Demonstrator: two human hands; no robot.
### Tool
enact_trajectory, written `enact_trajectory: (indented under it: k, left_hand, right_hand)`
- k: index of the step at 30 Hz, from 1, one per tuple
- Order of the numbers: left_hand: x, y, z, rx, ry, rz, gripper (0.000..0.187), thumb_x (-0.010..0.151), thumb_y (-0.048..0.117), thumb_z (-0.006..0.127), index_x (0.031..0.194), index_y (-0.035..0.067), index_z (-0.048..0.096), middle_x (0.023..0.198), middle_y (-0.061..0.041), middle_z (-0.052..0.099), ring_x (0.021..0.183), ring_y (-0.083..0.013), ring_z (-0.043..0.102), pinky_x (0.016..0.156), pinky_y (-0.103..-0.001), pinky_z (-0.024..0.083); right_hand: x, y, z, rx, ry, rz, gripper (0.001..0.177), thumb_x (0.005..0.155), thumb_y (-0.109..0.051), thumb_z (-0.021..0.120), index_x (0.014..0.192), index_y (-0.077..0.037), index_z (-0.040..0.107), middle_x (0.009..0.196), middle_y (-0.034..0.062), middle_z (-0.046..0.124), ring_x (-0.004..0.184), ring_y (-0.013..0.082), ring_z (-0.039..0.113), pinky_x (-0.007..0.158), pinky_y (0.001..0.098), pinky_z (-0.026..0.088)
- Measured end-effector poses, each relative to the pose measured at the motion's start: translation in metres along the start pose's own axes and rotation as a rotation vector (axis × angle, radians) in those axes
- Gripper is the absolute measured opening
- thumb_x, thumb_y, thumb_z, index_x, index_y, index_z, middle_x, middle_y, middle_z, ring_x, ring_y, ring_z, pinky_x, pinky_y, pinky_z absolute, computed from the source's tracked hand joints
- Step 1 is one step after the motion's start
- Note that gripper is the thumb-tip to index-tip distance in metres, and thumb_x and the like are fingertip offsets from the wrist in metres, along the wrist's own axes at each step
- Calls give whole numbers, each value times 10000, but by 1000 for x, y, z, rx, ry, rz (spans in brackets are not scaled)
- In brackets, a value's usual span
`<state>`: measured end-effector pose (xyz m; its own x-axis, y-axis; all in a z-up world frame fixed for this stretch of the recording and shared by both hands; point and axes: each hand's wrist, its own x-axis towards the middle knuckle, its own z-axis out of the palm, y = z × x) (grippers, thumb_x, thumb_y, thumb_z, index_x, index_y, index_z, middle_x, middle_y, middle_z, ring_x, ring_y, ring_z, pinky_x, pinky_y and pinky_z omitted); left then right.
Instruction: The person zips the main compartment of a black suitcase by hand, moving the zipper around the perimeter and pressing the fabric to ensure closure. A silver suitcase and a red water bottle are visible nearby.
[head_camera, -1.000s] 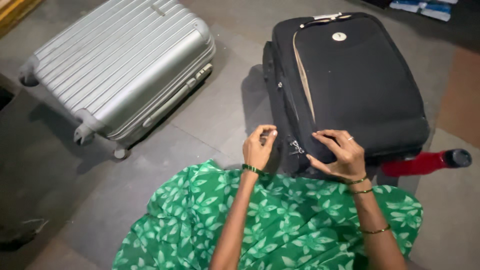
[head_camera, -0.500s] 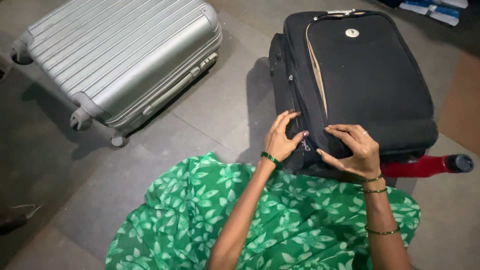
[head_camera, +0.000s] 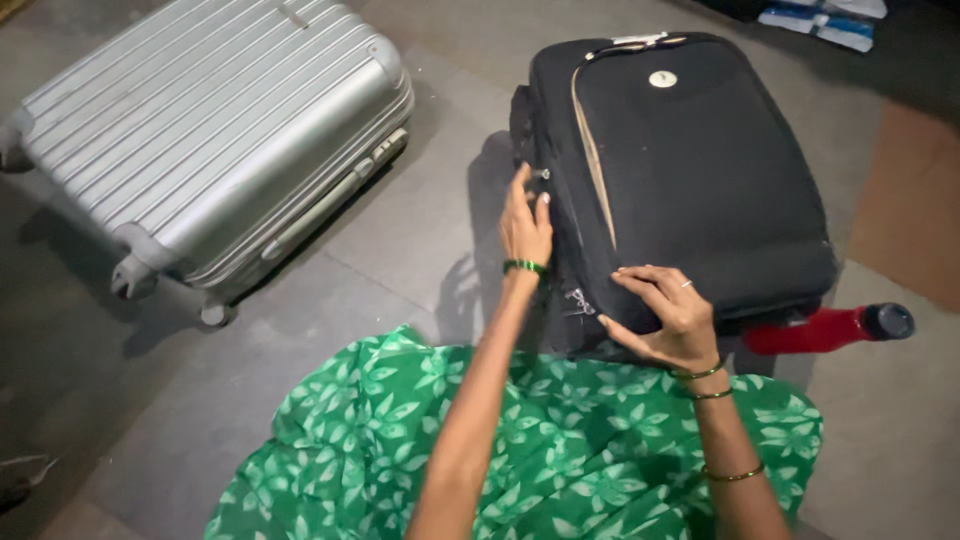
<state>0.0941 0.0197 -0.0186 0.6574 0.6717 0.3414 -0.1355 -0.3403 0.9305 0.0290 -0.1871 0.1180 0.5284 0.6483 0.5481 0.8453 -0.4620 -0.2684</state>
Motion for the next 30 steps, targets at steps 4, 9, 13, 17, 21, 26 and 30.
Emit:
enact_trajectory:
  k: [4, 9, 13, 17, 21, 26, 30]
  left_hand:
    - [31, -18, 9, 167, -84, -39, 250, 889, 170, 733, 1138, 144, 733, 1110, -88, 737, 973, -302, 713, 829, -405, 557]
    - [33, -44, 7, 237, -126, 72, 169, 858, 174, 782, 1019, 134, 748, 967, -78, 755, 912, -285, 711, 828, -411, 550]
    - [33, -49, 8, 166, -160, 19, 152, 895, 170, 757, 1027, 108, 714, 923, -70, 760, 847, -241, 731, 765, -374, 562]
    - [35, -37, 1, 45, -168, -141, 154, 903, 225, 752, 1012, 117, 734, 867, -53, 773, 744, -187, 745, 673, -326, 575]
    - [34, -20, -9, 143, -171, -164, 154, 895, 260, 758, 993, 144, 779, 822, -48, 777, 704, -180, 741, 651, -327, 557]
    - [36, -10, -15, 237, -163, -118, 133, 884, 260, 771, 959, 151, 785, 821, -67, 762, 714, -212, 733, 658, -362, 542]
    - [34, -13, -17, 261, -150, -35, 105, 869, 220, 764, 929, 134, 755, 866, -48, 744, 744, -233, 721, 673, -388, 536]
  right_hand:
    - [-4, 4, 2, 13, 17, 2, 466, 704, -238, 883, 1107, -53, 739, 1127, 73, 722, 1013, 272, 697, 904, 378, 574]
    - [-8, 7, 7, 18, 35, 23, 466, 704, -262, 886, 1103, -69, 742, 1114, 64, 725, 1017, 267, 698, 952, 389, 565]
    - [-12, 9, 6, 156, 48, 205, 287, 810, -228, 848, 1054, -103, 762, 1122, 31, 761, 1040, 233, 736, 933, 342, 574]
    - [-5, 26, 9, 206, -1, 382, 391, 959, -294, 703, 1290, -86, 685, 1379, 100, 654, 1312, 300, 606, 1121, 436, 440]
    - [25, 58, 36, -112, -153, 208, 698, 996, -472, 574, 1549, -66, 449, 1642, 183, 351, 1529, 377, 252, 1200, 612, 125]
    - [55, 83, 69, -311, -225, 196, 826, 976, -644, 460, 1591, -99, 363, 1675, 122, 289, 1562, 317, 190, 1208, 646, 75]
    - [55, 88, 79, -331, -220, 205, 822, 997, -651, 432, 1601, -96, 371, 1681, 114, 299, 1569, 301, 205, 1222, 637, 80]
